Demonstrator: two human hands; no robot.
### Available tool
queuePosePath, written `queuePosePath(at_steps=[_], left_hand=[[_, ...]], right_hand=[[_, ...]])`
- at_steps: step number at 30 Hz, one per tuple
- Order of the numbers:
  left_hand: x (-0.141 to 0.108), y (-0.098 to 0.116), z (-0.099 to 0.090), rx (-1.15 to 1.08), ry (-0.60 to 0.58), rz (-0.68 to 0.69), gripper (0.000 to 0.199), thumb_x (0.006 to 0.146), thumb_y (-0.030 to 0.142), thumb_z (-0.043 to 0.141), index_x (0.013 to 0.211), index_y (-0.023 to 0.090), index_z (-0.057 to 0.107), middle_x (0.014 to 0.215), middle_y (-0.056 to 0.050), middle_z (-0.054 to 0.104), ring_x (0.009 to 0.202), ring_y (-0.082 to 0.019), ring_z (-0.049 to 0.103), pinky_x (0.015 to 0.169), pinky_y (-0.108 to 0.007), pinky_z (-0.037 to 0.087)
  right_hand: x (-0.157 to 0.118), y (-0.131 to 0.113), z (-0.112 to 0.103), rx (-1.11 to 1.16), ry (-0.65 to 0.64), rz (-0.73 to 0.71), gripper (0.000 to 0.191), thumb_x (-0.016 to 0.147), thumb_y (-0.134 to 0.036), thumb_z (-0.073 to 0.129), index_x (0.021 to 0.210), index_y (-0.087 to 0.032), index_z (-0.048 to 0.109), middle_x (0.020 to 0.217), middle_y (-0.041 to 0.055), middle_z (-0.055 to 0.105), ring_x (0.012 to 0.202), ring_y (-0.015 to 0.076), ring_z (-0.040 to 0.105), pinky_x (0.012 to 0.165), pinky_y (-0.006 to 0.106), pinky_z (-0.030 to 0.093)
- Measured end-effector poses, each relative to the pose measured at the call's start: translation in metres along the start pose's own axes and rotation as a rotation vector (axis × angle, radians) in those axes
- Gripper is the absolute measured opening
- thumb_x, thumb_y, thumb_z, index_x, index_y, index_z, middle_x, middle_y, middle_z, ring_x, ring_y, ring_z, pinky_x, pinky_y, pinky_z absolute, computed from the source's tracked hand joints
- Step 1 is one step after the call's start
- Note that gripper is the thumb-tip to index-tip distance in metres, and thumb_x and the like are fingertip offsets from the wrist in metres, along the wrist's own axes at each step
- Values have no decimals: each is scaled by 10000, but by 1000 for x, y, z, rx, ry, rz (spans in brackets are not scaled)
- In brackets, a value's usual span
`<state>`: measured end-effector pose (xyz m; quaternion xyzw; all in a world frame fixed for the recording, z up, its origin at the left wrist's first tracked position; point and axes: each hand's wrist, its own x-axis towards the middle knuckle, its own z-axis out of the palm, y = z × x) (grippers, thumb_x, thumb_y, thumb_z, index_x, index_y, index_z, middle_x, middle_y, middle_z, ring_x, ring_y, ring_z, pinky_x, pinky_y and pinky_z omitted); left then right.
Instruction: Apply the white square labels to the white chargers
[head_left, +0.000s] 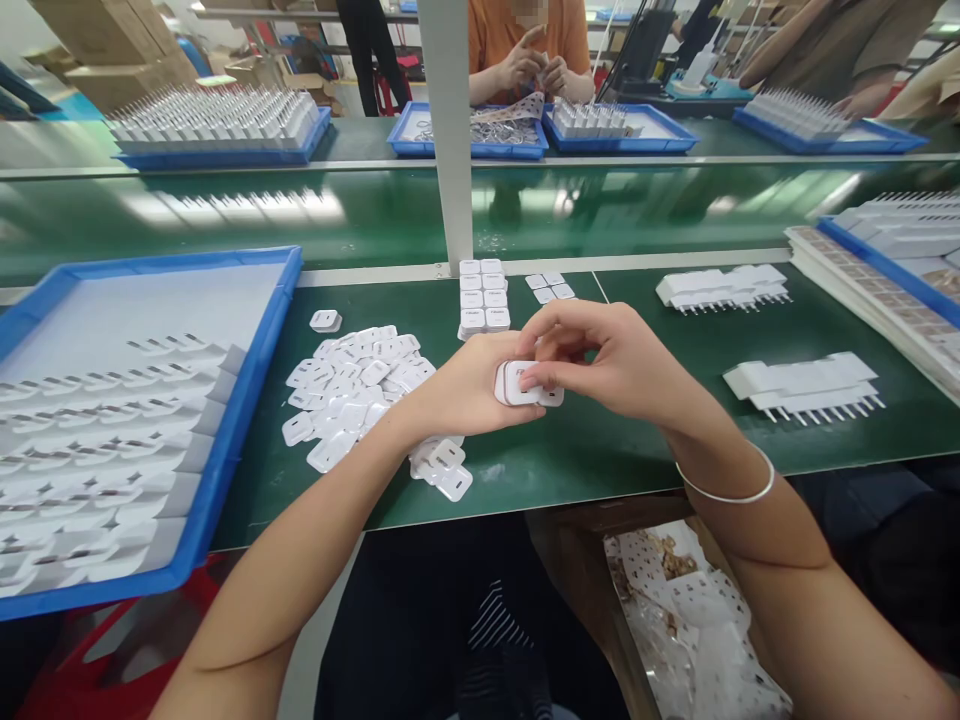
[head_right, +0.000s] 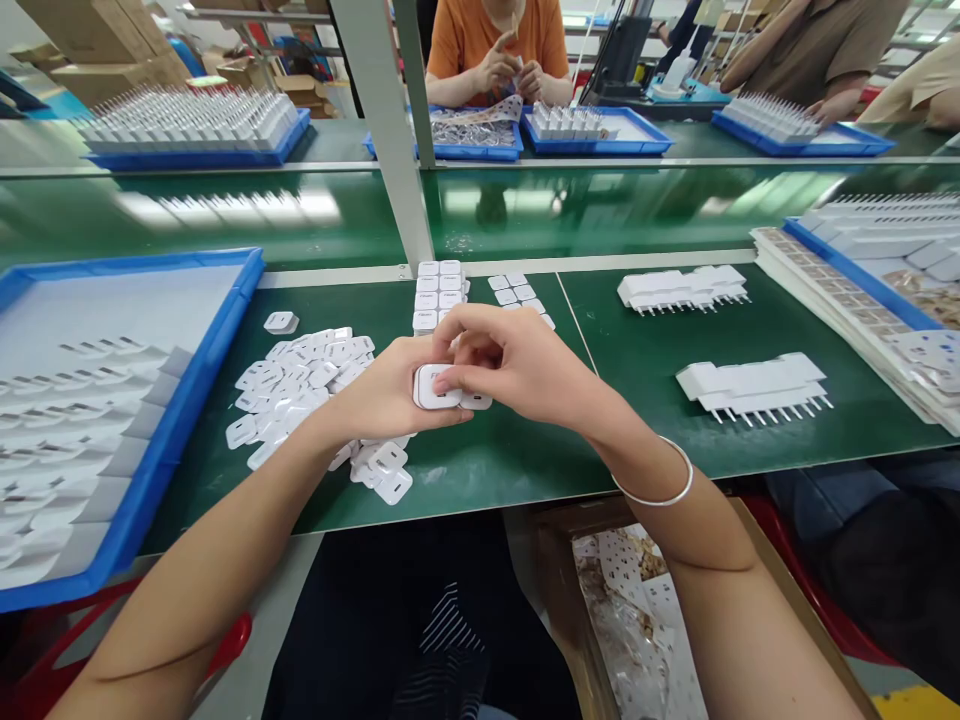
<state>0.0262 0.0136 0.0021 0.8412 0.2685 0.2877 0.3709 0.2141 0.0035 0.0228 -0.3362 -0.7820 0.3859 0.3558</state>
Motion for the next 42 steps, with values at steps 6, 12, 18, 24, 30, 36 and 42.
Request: queuePosePath(at_steps=[6,12,18,24,30,36,42], left_hand=[[1,-1,3,79,11,47,98,763,192,724,844,177,672,910,-6,711,852,-183,672,745,-284,519],[1,-1,3,86,-6,58,75,770,145,716,833,179,695,902,-3,717,857,-171,663,755,-274,519],[0,-3,5,84,-5,82,101,760,121,719,839,179,695,887,1,716,833,-157,652,725,-256,504],[1,-3,1,31,43,110,96,754,142,746,821,174,686,847,-1,707,790,-149,641,683,-245,483],[-1,0,-7,-27,100,93,234,753,245,797,964,182,718,907,-29,722,791,-167,656,711,-275,506],[-2,4,-7,47,133,98,216,759,266,797,958,209,737,962,-41,736,845,-188,672,730,-291,521],[-1,4,-6,40,146,113,238,760,297,799,969,205,731,975,-52,729,839,-188,672,723,-286,524]], right_hand=[[1,0,-2,71,-56,72,221,789,-155,750,889,-184,555,575,-54,617,544,98,546,526,225,418],[1,0,-2,141,-70,116,284,779,-163,762,881,-200,500,564,-66,608,513,87,514,482,213,369],[1,1,-1,123,-76,148,315,771,-175,779,882,-212,486,519,-92,559,483,77,477,472,204,344],[1,1,-3,116,1,107,365,774,-266,814,895,-222,474,452,-137,416,423,58,370,445,201,295],[-2,-5,-10,219,84,23,308,820,-323,782,923,-221,511,476,-120,456,409,74,444,442,223,343],[-2,-6,-8,190,66,73,281,798,-253,788,899,-224,528,468,-126,422,413,78,432,465,242,372],[-2,-8,-7,180,46,71,332,747,-191,814,903,-218,523,494,-122,422,472,71,387,496,234,331]])
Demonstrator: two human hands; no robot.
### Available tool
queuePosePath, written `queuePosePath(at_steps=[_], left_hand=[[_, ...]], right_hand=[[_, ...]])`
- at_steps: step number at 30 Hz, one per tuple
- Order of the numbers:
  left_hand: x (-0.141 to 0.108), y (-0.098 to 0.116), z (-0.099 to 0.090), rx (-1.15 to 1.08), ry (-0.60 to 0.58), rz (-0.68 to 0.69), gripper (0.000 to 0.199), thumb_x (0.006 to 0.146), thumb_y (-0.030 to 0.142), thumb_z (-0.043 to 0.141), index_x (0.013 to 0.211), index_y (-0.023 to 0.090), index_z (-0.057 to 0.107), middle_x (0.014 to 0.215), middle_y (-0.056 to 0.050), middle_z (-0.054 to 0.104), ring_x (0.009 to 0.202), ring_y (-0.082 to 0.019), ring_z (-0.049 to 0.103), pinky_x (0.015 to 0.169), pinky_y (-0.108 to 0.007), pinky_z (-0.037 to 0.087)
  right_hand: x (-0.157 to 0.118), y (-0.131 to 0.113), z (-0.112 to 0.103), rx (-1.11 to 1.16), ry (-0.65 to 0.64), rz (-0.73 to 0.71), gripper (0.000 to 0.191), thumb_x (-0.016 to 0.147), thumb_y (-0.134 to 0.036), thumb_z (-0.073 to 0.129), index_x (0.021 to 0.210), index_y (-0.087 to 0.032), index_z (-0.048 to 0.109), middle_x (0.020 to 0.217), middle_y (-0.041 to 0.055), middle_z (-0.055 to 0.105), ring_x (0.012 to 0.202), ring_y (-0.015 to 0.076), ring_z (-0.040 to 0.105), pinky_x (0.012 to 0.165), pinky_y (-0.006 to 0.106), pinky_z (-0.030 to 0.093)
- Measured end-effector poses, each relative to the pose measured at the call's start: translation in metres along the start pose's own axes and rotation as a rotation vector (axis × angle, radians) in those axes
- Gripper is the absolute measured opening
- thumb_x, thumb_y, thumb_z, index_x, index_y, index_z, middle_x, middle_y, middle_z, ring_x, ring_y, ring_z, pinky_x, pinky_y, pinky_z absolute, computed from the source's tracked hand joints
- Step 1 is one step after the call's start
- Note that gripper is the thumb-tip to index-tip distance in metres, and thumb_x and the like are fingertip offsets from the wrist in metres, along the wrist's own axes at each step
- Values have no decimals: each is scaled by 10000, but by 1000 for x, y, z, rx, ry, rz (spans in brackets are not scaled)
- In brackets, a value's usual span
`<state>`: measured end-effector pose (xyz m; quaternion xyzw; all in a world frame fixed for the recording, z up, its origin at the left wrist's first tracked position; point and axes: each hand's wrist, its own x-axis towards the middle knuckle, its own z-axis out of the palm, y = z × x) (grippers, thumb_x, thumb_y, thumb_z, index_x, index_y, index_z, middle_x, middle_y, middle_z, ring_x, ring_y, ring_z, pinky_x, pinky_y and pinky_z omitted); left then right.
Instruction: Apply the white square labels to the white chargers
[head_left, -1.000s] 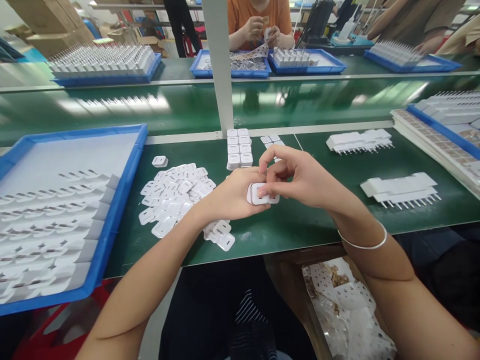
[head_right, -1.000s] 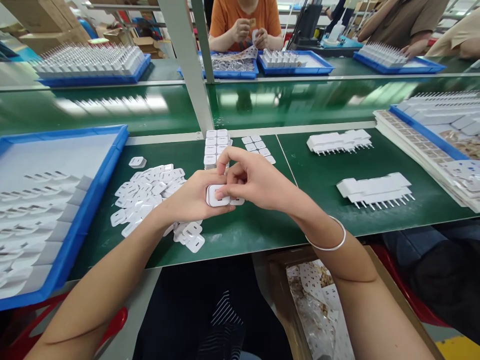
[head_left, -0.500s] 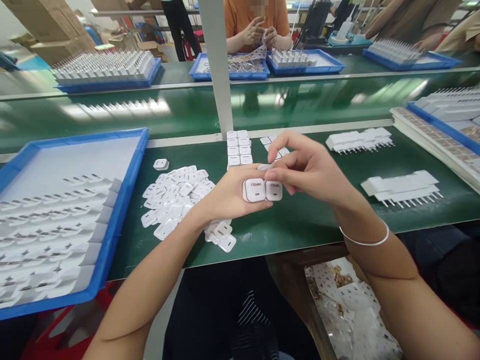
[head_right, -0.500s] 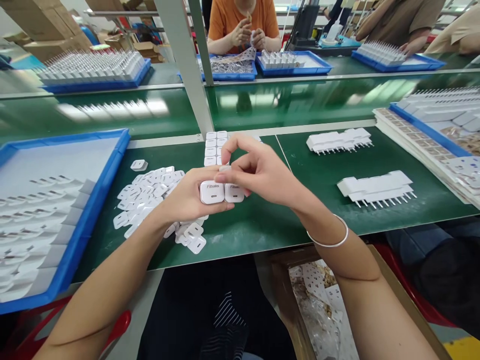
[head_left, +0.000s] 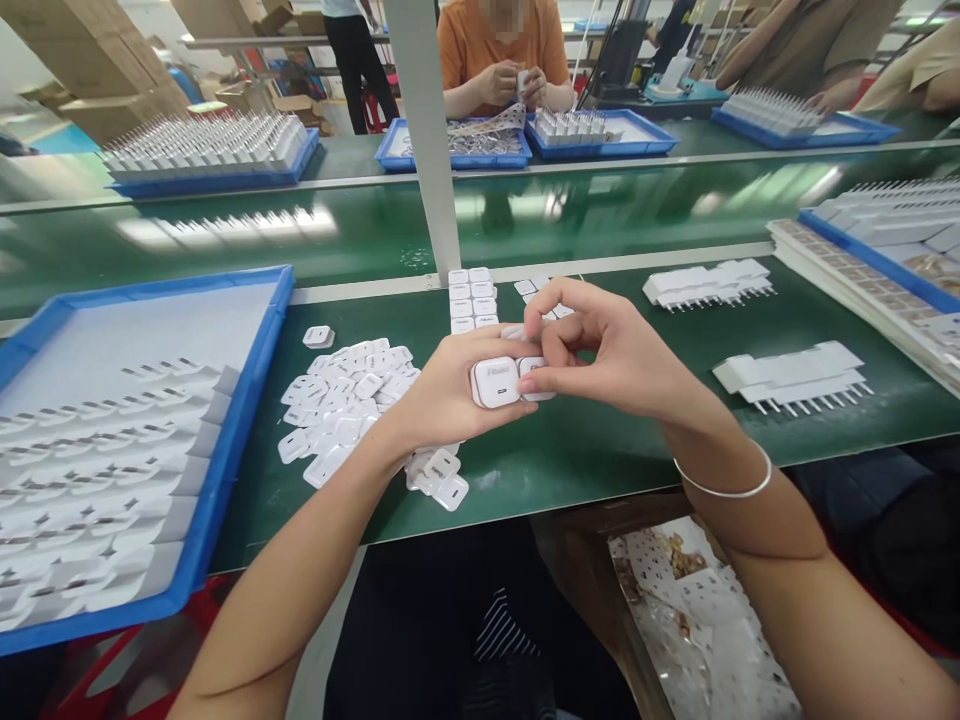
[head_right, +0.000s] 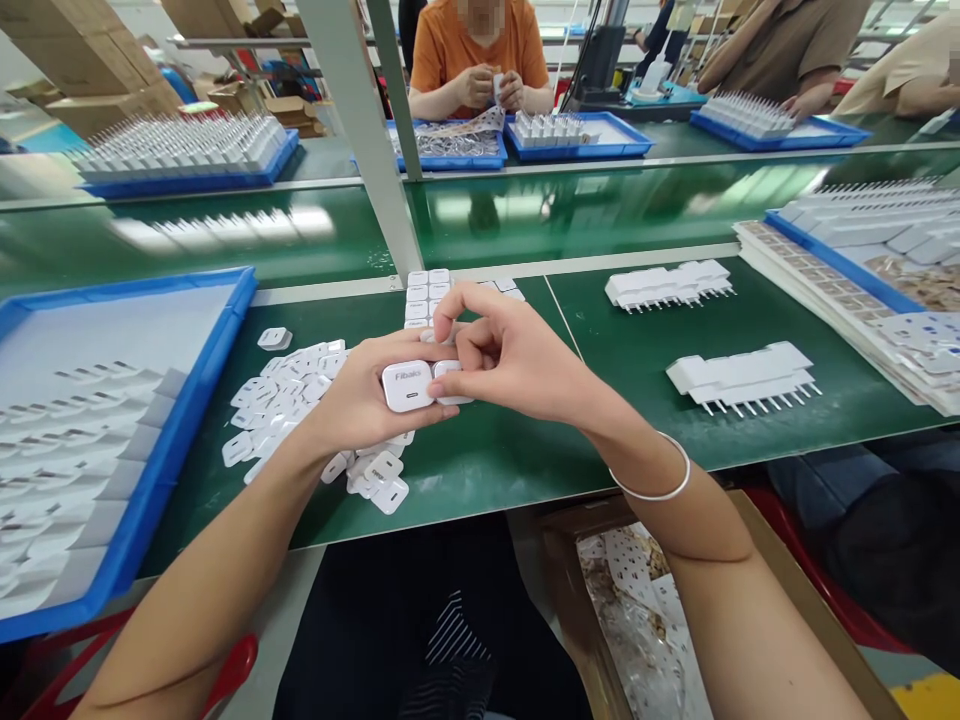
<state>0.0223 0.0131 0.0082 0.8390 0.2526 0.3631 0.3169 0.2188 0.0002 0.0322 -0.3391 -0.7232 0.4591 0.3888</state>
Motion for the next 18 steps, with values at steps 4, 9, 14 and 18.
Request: queuePosePath(at_steps=[4,9,14,18], left_hand=[[-1,-4,2,-9,9,-8,240,753,277,807,967,204,727,988,-53,726,830,-184,668,719,-286,521],[-1,-9,4,6,19,13,242,751,263,809,962,187,720,915,-39,712,769,-159,649,674,-266,503],[-1,-11,5,-18,35,-9,237,745,283,815,935,180,719,849,-24,690,715,-144,626,639,-258,494],[-2,-14,3,-46,78,-47,289,713,266,838,975,196,738,896,-34,710,746,-154,644,655,-263,506]], right_hand=[[0,3,2,-9,18,4,350,731,-164,819,898,-212,516,492,-130,395,476,63,348,503,230,305],[6,14,4,92,-9,22,300,781,-228,794,893,-200,517,496,-128,397,476,60,351,500,219,304],[12,21,7,181,62,16,364,775,-336,817,857,-197,490,461,-144,372,446,46,315,474,201,284],[13,16,-3,269,-17,-22,307,808,-352,788,855,-183,537,473,-121,421,461,55,389,466,193,304]])
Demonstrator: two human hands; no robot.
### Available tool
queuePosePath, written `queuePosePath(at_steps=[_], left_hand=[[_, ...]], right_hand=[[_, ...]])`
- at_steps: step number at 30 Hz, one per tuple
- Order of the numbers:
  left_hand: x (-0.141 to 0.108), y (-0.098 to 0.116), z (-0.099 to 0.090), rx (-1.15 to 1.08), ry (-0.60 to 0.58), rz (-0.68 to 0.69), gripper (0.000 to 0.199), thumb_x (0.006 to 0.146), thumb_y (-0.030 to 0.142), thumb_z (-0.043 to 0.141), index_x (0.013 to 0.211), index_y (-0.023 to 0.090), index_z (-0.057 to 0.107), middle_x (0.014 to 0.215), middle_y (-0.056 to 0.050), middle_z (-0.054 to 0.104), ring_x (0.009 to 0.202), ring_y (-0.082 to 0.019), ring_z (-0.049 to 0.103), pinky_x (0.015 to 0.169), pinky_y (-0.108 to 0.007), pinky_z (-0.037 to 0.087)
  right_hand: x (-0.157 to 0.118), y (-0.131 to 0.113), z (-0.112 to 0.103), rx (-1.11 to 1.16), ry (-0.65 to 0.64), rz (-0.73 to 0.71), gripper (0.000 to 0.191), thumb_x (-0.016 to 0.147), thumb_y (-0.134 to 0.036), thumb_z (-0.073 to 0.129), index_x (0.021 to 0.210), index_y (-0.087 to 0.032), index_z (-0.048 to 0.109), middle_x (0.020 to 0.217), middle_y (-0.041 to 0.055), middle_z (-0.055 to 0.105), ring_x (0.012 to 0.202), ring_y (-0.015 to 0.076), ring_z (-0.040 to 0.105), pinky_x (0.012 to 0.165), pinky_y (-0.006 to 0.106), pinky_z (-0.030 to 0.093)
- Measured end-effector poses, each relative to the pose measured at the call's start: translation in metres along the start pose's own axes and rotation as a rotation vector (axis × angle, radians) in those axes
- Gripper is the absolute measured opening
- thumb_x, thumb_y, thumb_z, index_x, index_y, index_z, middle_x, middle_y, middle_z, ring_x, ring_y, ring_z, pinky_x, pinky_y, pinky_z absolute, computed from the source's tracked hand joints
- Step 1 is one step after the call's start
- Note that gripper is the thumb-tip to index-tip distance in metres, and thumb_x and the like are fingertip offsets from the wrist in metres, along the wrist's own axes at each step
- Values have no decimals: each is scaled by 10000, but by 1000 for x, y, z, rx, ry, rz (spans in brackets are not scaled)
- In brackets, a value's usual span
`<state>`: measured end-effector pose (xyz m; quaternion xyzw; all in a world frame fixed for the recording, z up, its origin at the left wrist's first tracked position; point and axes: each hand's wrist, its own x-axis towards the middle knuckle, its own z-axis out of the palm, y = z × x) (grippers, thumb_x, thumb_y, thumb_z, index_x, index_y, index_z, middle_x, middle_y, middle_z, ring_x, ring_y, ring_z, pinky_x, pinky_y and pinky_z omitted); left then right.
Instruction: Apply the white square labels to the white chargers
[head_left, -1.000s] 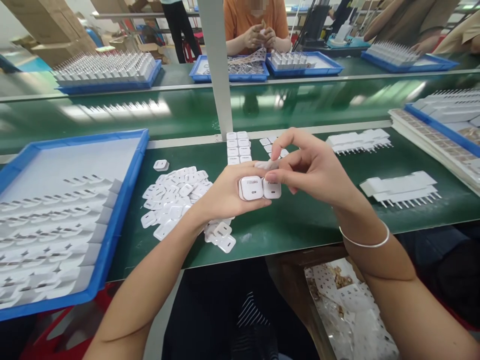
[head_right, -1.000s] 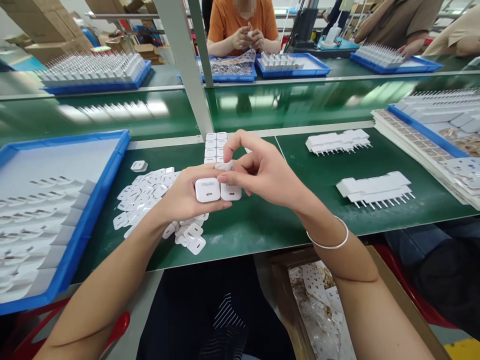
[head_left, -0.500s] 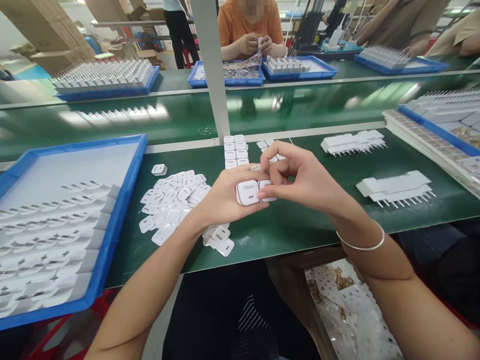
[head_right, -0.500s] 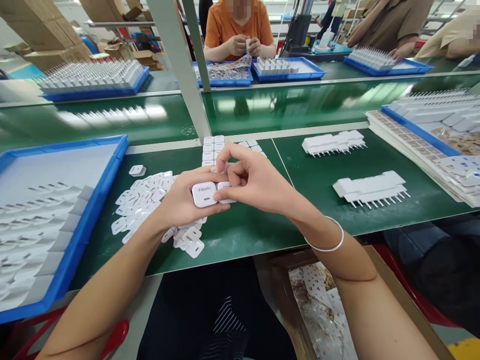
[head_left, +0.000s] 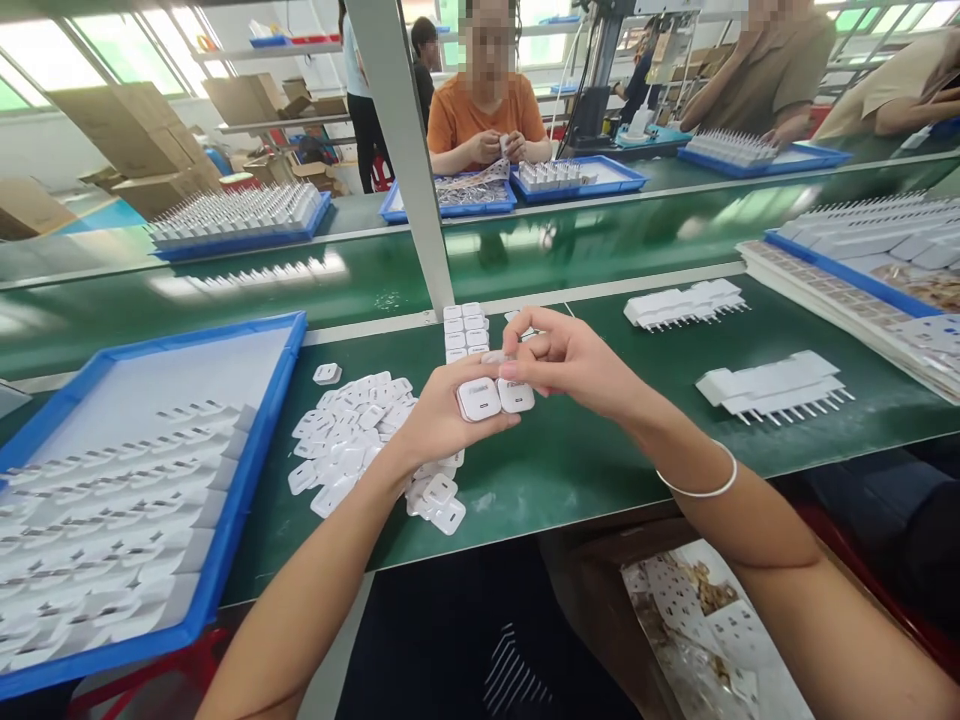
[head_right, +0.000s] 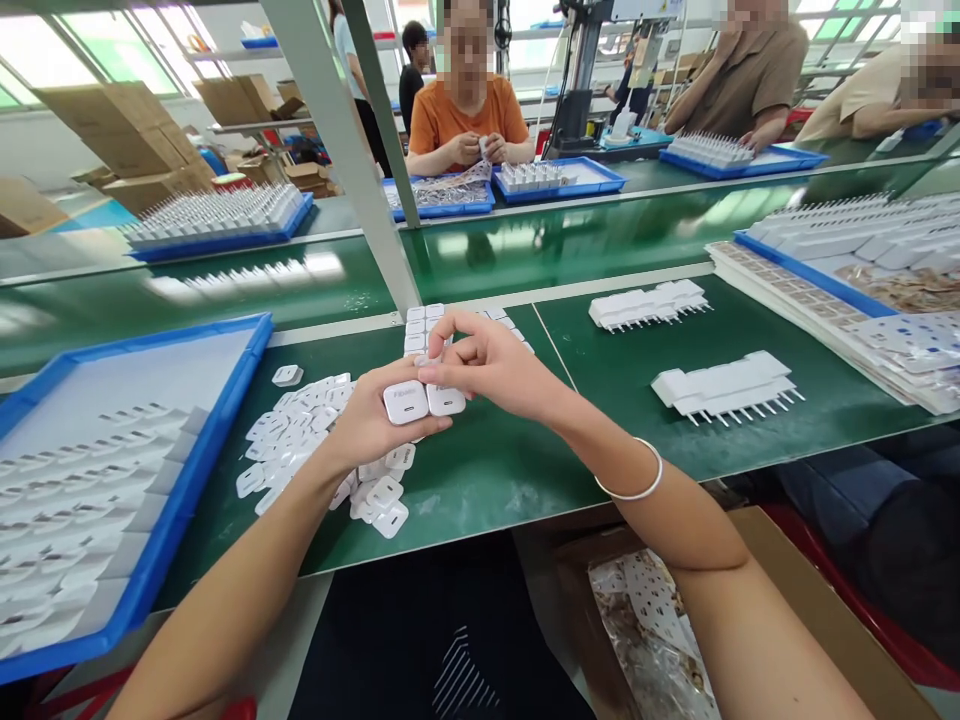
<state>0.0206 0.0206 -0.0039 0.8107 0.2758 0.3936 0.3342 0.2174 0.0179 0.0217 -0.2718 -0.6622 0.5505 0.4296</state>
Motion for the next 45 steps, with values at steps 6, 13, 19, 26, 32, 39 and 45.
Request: queuePosePath(at_steps=[6,13,19,26,32,39,45], left_hand=[[-1,-4,-4,77,201,11,397,704,282,848,1083,224,745,977,-56,740,841,-198,691,784,-337,555],[-5,-4,-1,305,388,223,406,778,286,779,1170,209,706,1189,-120,724,1106,-268,687,954,-423,575],[-6,-14,-2,393,335,325,460,822,311,728,1265,209,651,1302,-146,672,1213,-292,647,1028,-470,554],[-7,2,0,360,361,435,441,821,308,712,1243,194,653,1339,-165,645,1214,-302,649,1042,-482,548],[-29,39,11,206,185,522,491,776,281,745,1249,209,639,1299,-138,679,1286,-343,598,1224,-639,260],[-108,58,11,277,240,455,673,760,289,770,1388,222,536,1316,-138,667,1326,-346,561,1268,-619,97],[-175,79,-24,593,495,-48,1081,711,406,843,1578,244,218,1603,-172,345,1506,-384,273,1239,-657,18]], right_hand=[[2,-2,-12,6,97,-143,243,806,-332,786,800,-162,612,564,-61,545,493,61,464,462,195,355],[11,20,5,101,118,137,489,731,-368,840,1123,-194,607,1004,33,658,865,136,646,663,231,560],[12,19,12,213,22,239,347,777,-316,802,1079,-171,715,1109,74,689,948,166,672,822,296,598],[-22,23,24,743,32,408,444,896,-522,650,1225,-226,618,1057,85,709,958,203,697,916,388,552],[-60,30,55,1035,-63,446,416,790,-431,747,1115,-185,666,1104,79,728,1002,223,672,919,402,499],[-71,43,117,1086,-206,556,417,585,-367,863,930,-184,717,920,31,750,898,184,687,824,289,507],[-32,21,148,809,-338,521,471,723,-431,731,1119,-180,691,1060,72,739,937,182,687,798,282,537]])
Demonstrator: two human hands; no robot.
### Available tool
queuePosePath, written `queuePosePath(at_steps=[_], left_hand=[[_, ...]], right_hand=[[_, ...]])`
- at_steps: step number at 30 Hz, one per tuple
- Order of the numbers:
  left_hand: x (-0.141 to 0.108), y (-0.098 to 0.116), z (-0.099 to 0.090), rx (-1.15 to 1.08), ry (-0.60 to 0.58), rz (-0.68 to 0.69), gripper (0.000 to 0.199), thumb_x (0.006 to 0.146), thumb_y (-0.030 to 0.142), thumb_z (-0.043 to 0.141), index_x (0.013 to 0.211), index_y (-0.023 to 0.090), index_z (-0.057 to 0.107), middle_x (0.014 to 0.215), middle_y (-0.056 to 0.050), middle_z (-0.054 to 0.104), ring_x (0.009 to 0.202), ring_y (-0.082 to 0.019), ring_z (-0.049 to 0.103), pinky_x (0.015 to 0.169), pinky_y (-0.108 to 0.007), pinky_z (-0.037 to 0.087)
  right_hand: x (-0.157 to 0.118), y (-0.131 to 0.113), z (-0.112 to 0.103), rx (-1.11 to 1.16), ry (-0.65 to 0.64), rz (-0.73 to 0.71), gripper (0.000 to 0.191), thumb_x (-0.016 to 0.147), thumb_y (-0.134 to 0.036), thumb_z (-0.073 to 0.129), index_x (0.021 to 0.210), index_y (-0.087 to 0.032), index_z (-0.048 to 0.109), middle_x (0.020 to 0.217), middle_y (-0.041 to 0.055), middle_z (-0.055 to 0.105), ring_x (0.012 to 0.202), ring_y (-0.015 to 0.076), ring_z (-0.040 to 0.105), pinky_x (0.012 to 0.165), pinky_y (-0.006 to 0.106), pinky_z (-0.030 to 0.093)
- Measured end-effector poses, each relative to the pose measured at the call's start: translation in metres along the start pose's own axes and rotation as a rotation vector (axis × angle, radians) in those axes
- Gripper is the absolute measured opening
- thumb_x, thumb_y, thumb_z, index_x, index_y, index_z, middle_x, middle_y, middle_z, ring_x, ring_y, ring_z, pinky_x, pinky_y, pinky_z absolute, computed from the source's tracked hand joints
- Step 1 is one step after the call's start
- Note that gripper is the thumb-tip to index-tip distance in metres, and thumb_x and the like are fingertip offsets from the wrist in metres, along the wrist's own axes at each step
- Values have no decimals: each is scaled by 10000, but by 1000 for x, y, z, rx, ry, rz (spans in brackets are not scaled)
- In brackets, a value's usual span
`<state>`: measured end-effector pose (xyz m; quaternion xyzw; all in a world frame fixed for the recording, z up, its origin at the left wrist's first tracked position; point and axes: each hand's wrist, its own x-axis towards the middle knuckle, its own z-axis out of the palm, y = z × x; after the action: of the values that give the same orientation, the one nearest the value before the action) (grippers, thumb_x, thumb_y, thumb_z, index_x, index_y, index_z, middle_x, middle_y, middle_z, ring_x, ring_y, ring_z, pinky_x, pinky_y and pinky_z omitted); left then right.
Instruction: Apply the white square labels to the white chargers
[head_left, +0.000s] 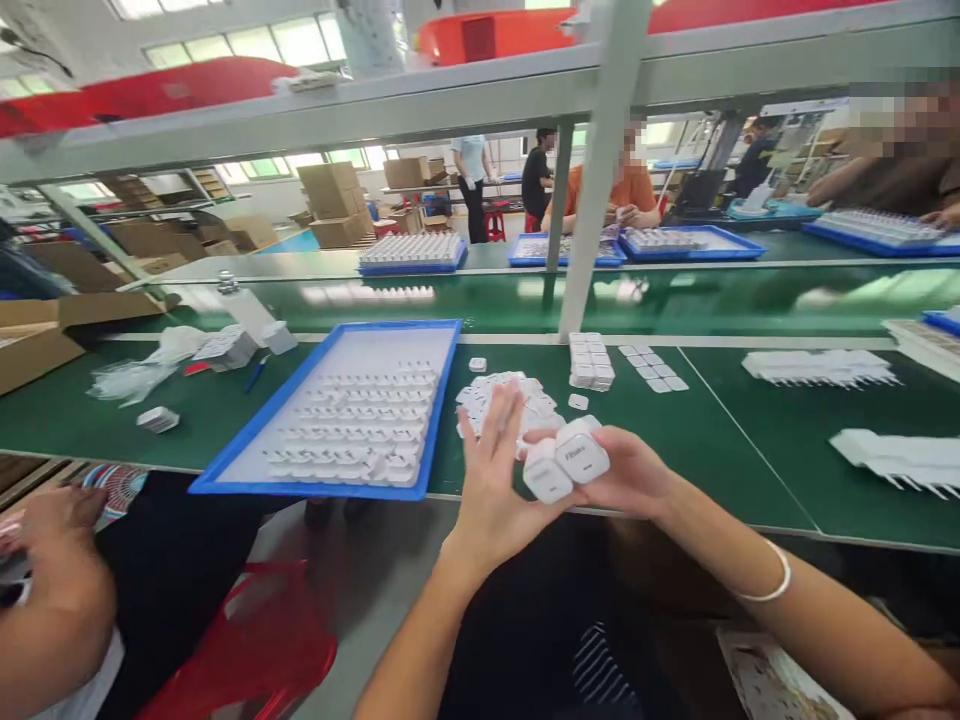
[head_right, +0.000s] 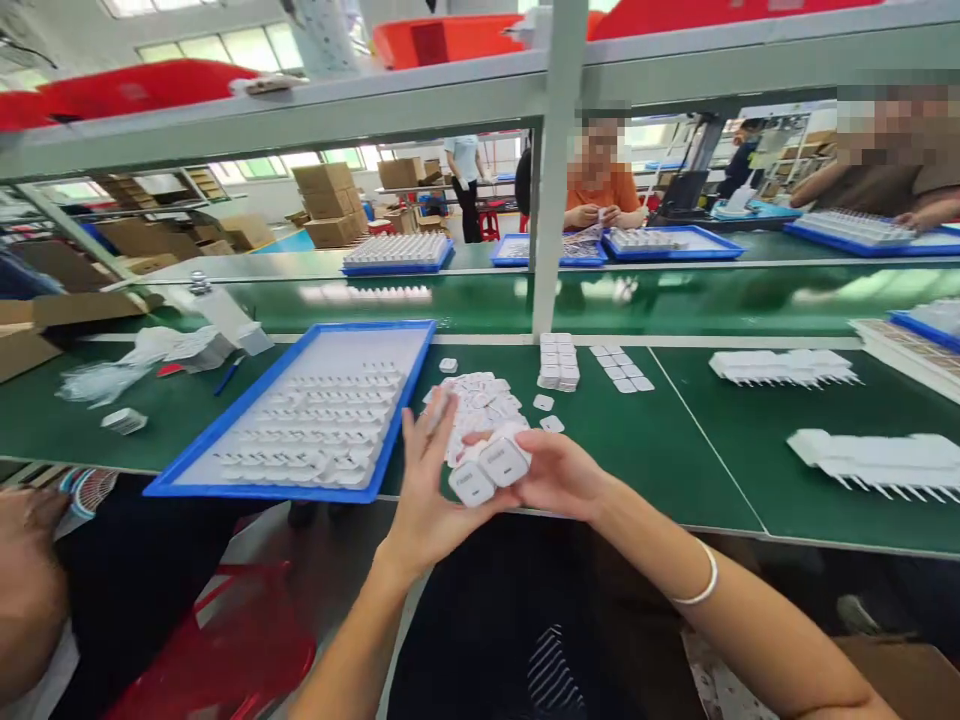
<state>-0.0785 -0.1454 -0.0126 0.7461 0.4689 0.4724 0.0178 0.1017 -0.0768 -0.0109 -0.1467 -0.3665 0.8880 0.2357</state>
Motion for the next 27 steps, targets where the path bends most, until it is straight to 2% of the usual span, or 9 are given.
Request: queuePosePath(at_steps=[2,4,7,9,12,14,17,22,27], left_hand=[[-19,2,-23,77,82,-217,1072,720,383,847,1579,298,212,1629,-122,308,1521,-360,242,1255,-621,34],[-42,6,-38,59,144,-345,1005,746,365,831,1566,347,250,1630,-76,318,1523,-339,252,1270,-580,88],[-78,16,-41,-35,123,-413,938,785,343,796,1557,384,264,1636,-45,308,1525,-336,243,1267,-574,148],[-99,23,-36,-79,74,-453,896,814,314,764,1555,391,267,1637,-36,305,1529,-335,225,1264,-587,146],[-123,30,-31,-117,87,-561,808,848,273,720,1537,396,317,1625,-22,333,1525,-321,236,1270,-575,132],[-134,30,-30,-134,153,-624,745,856,267,707,1509,402,376,1606,-14,373,1513,-313,280,1275,-563,121],[-144,22,-34,-142,207,-695,691,851,291,713,1469,428,436,1579,6,420,1518,-316,272,1268,-575,139],[-148,3,-38,-185,188,-760,704,843,331,720,1465,472,421,1581,33,413,1542,-326,184,1245,-602,193],[-143,-1,-33,-191,139,-732,720,854,324,713,1484,459,392,1596,23,390,1541,-310,199,1252,-583,187]], right_hand=[[35,-27,6,-352,52,-47,530,746,-439,698,1203,-175,646,1180,103,699,1060,215,666,885,326,527],[86,-55,11,-879,166,-207,507,771,-477,669,1162,-157,628,1131,123,692,983,215,670,842,345,536],[177,-85,15,-1112,263,-276,532,677,-321,827,1122,-115,620,1113,136,660,968,221,635,860,349,512],[230,-90,14,-1241,296,-269,453,697,-239,823,1081,-93,634,1155,151,638,1004,237,620,875,364,508],[279,-83,8,-1431,259,-201,368,749,-201,813,1064,-99,651,1192,125,634,1087,245,608,939,396,509],[292,-77,2,-1534,213,-136,310,863,-265,733,1124,-123,643,1218,102,631,1102,235,617,945,429,525],[294,-72,-6,-1631,143,-58,322,958,-337,619,1219,-149,614,1249,97,622,1093,229,633,922,449,549],[287,-74,-8,-1665,12,15,328,960,-338,616,1236,-158,610,1247,99,626,1073,221,642,915,435,557],[284,-73,-9,-1612,-8,-54,335,967,-351,604,1244,-163,608,1278,104,614,1105,228,631,935,445,548]])
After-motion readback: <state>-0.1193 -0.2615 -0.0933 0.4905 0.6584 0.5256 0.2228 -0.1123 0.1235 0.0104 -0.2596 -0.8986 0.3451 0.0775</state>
